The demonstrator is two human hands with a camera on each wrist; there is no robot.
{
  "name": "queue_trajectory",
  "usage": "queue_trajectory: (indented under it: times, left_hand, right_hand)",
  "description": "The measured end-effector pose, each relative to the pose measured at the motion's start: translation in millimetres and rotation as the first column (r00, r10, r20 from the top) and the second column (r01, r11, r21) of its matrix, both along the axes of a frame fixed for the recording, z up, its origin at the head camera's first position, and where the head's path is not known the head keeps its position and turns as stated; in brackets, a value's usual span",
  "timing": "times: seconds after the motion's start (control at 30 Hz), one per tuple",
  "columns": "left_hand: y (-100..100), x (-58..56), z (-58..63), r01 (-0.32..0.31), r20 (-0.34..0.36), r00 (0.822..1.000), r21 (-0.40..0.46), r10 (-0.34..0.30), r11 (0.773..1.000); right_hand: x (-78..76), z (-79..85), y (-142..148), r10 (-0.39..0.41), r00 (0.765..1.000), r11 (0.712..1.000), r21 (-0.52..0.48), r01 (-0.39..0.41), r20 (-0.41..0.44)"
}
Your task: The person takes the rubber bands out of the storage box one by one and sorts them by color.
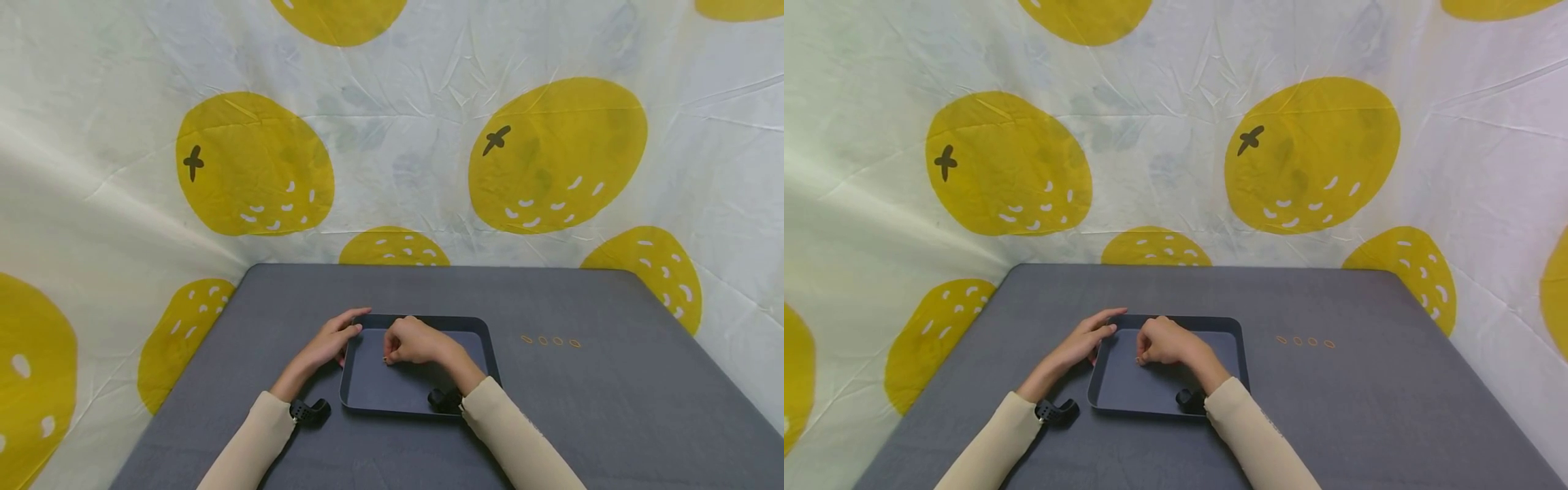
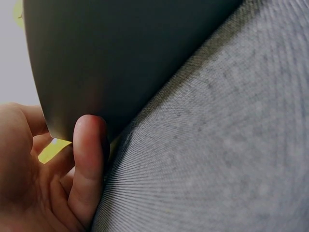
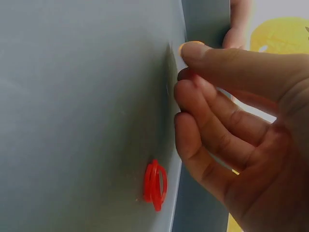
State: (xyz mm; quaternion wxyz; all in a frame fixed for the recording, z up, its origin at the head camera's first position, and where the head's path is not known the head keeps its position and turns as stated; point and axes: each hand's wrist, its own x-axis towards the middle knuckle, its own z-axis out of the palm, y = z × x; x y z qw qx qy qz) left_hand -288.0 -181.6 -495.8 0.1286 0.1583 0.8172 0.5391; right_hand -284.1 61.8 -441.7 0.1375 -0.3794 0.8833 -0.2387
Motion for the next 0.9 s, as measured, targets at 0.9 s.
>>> queue_trajectory:
  times: [0.9]
  left_hand:
    - [-0.3,0.1,1.4,-0.028,0.012,1.000,-0.024,0.028,0.999]
  right_hand:
    - [7.1,31.6,15.4,0.011,0.997,0.989,-0.147,0.001,0.076]
